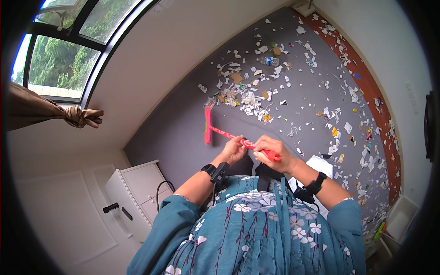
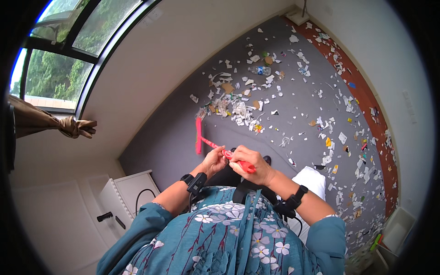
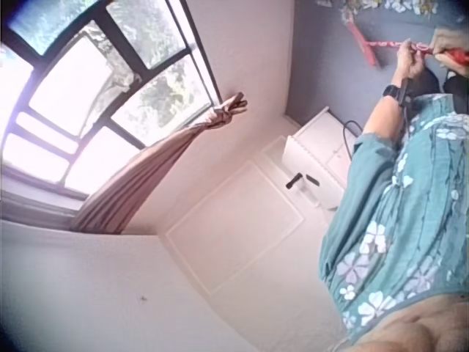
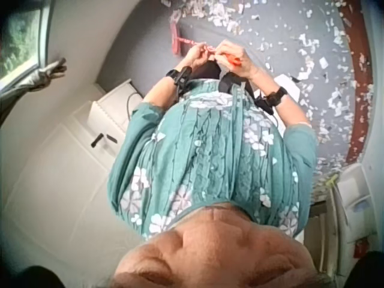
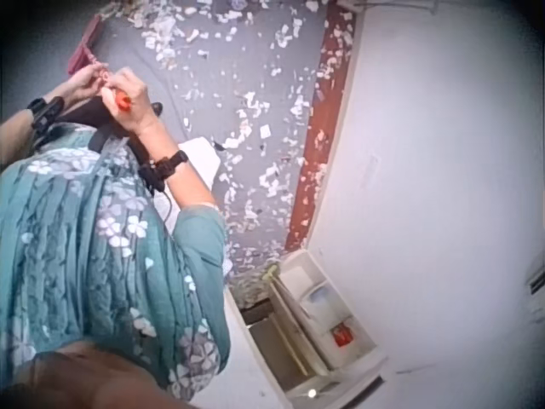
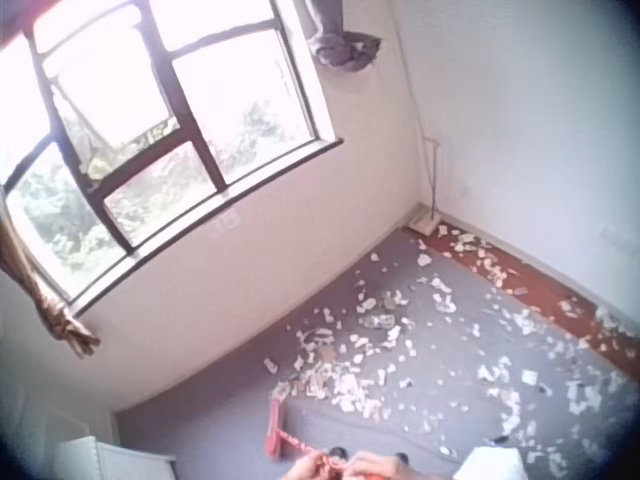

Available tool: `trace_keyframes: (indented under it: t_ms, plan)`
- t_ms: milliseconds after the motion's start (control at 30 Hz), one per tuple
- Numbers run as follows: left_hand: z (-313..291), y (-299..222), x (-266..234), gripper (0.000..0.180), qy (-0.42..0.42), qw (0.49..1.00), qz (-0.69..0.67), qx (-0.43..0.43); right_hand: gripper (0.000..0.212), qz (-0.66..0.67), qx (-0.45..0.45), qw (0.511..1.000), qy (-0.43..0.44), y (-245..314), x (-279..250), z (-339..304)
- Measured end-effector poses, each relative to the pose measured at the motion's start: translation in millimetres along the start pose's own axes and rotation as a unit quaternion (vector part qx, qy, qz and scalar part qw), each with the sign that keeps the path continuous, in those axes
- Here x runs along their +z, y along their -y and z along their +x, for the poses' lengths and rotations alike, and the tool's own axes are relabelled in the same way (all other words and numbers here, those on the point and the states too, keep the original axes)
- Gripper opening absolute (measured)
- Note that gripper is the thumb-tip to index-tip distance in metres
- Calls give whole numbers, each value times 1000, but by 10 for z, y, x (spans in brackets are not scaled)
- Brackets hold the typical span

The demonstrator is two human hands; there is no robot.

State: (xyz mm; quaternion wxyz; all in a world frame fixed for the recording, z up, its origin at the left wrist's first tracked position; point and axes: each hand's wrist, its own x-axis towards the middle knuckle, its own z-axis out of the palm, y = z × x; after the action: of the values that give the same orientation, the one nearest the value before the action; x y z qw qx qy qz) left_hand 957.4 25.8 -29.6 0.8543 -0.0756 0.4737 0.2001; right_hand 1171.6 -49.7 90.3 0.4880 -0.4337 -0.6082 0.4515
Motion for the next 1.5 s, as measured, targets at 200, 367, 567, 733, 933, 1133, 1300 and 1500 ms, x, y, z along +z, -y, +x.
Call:
trace_keyframes:
  t_ms: [200,367,567,733,933,1133,1300,1500]
  plan:
    - [250,-397,-690,25,-13,997,-74,14,8,69,68,994,50,-487,347,467]
    - [374,-837,-374,23,-47,998,-37,13,8,55,69,996,10,-615,432,794]
    - [414,-1088,255,28,68,997,36,31,11,-137,-11,990,36,185,146,1224]
    - [-22,-1227,697,38,93,994,56,31,14,-196,-44,978,50,603,58,1459]
    - [-51,-1506,137,34,75,993,-57,-65,10,-133,41,988,68,382,313,1741]
    - [302,-1605,-496,39,-44,987,-140,-63,6,11,157,986,46,17,522,1953]
    - [630,-1761,-79,50,50,989,-85,-106,4,-41,176,983,-38,170,394,2002]
    - [422,-1652,347,40,130,985,-89,-70,6,-114,126,985,-11,707,109,2155]
